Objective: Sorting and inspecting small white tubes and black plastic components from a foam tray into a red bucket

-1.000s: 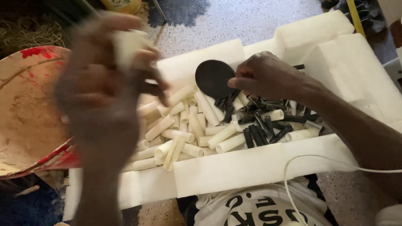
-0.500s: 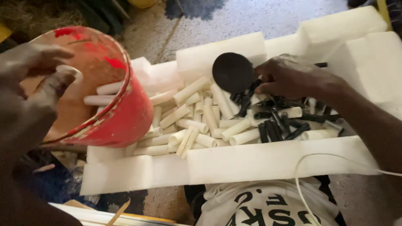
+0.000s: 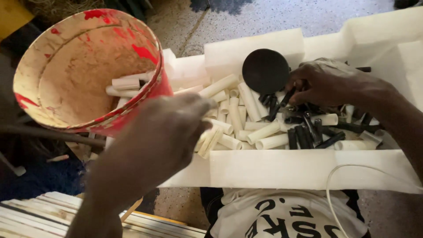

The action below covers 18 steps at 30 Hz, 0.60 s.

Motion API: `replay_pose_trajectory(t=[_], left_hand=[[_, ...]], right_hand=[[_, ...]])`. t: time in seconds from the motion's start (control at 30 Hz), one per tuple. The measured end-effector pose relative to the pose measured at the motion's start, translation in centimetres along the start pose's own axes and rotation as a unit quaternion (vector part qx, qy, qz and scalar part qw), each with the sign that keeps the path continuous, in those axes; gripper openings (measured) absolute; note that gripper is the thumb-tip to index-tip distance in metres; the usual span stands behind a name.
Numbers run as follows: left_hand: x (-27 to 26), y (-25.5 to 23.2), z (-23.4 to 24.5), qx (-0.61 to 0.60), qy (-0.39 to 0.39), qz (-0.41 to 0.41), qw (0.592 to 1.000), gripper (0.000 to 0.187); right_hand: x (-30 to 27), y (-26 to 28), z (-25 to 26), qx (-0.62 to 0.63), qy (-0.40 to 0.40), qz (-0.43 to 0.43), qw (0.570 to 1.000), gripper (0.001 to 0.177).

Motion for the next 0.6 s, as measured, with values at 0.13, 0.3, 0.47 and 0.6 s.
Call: replay_pose_trajectory(t=[0.13,0.3,0.47,0.6], left_hand=[[-1.2,2.2,-5.8,0.103,0.240,0.157,0.952,0.026],[-3.1,4.4,-9.0,0.131,0.329,0.186,0.916,0.029],[-2.8,4.4,-6.8,0.098,0.207,0.224,0.947,0.032],[-2.3,3.8,-4.5,0.094,0.028,0.133,0.986,0.051]], right_hand=[[-0.6,0.7,0.4,-0.039,0.016,-0.024,0.999,0.039],[-1.5,2.6,1.4,-0.063,0.039,-0.064,0.995,0.040],[-1.2,1.5,1.1,-0.004,0.024,-0.055,0.998,0.038],[-1.2,0.7,1.3,0.036,0.001,-0.028,0.999,0.034]])
Point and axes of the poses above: each hand's wrist, its own x-axis towards the middle knuckle, its own z-axis out of the back of the hand, y = z × x, the point moved 2 cm from there along x, towards the middle knuckle, and after that the axes turned 6 degrees about -y, right-handed, at the moved point
